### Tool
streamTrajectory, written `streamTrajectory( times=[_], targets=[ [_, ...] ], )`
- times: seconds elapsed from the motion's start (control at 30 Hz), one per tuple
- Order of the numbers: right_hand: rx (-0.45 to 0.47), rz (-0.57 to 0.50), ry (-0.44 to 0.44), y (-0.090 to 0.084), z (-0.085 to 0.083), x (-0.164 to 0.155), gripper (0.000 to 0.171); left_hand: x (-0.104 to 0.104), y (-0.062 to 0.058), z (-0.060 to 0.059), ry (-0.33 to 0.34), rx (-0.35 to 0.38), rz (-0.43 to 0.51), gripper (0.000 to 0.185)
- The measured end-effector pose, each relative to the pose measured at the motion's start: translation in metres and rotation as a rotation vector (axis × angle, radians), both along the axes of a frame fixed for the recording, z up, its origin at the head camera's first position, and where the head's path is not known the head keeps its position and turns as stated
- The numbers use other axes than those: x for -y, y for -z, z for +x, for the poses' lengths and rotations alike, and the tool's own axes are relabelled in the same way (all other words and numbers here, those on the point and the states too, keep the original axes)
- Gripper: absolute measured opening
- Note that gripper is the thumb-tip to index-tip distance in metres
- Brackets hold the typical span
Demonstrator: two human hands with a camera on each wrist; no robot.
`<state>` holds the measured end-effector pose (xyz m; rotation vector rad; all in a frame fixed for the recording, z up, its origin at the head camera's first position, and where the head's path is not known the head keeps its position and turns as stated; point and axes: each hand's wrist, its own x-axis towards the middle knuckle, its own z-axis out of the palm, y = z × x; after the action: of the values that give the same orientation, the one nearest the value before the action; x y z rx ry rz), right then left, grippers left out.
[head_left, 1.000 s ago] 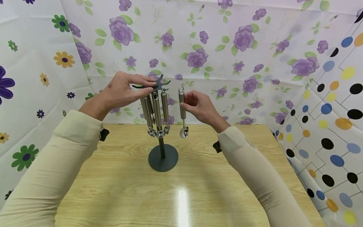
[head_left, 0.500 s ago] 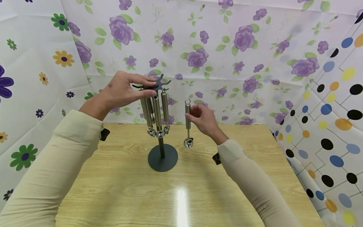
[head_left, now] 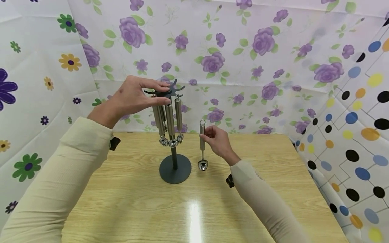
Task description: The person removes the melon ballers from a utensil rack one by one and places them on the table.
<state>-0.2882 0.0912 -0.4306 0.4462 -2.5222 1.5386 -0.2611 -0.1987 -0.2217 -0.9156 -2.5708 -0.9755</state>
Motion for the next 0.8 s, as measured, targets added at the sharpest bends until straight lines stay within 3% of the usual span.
streamTrajectory(
  times=[0.43, 0.8],
  targets=[
    [0.072, -0.017, 0.052, 0.049, -0.004, -0.004, 0.022, 0.0, 0.001, -0.002, 0.003, 0.003, 0.023, 0.035],
    [0.16, -0.027, 0.077, 0.071, -0.013, -0.005, 0.022, 0.0, 0.002, -0.002, 0.012, -0.004, 0.034, 0.035]
  ],
)
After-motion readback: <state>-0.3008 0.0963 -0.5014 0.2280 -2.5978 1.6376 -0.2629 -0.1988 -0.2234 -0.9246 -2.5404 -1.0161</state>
